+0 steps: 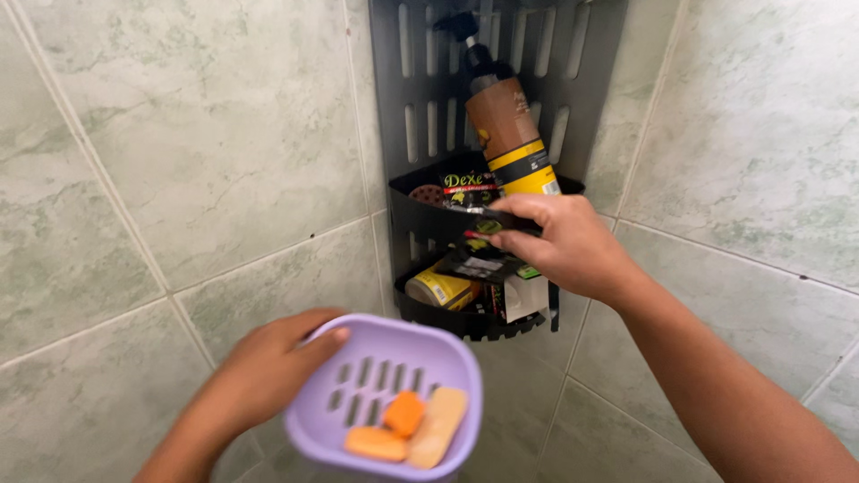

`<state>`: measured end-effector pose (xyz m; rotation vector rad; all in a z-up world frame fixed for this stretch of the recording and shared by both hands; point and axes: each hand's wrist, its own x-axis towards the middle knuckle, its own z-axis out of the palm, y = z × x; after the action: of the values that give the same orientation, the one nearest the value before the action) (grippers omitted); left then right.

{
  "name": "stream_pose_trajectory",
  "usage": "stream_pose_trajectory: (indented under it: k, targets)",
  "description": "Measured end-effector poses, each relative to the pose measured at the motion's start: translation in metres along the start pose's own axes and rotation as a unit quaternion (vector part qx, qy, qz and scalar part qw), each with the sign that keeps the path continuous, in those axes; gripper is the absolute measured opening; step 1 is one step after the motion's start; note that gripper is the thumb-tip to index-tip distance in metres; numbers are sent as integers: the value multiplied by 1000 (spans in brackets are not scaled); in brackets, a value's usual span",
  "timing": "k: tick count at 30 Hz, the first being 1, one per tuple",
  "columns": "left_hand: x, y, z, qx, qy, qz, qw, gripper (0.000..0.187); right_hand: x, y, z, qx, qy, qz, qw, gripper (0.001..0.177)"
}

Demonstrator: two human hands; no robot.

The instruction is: The person rearranges items in a corner shower caddy. They move a shampoo bottle, a small purple basket with soaps, a hairbrush, and several sachets, then place them back into the caddy in a different order.

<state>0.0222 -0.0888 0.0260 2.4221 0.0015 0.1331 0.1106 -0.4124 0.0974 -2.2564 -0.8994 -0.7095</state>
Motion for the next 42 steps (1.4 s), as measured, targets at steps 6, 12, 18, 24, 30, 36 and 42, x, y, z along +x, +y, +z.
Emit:
stream_pose_trajectory:
  k: [6,12,18,24,30,36,42]
  targets:
    - [29,15,33,-135,-77,-45,987,41,-14,-19,-10,132,50,-73,987,18]
    - [37,3,49,-221,-133,-72,963,43,-47,-18,-3,165,-47,-250,953,29]
    - [35,-10,54,-211,-147,-87,962,42,-69,-12,36,188,-105,-262,941,33]
    - [17,-36,66,-228,-127,-84,962,44,-91,-20,49,189,-218,-245,926,46]
    - [-15,-86,73,-247,-101,-150,952,46,-87,-4,49,179,-254,-191,931,41]
    - [-28,-142,63,-281,-59,-158,945,43,-18,45,42,56,-20,-78,995,23]
    - [-31,-174,51,-171,-17,-197,965,43,85,77,53,-80,60,-149,984,25]
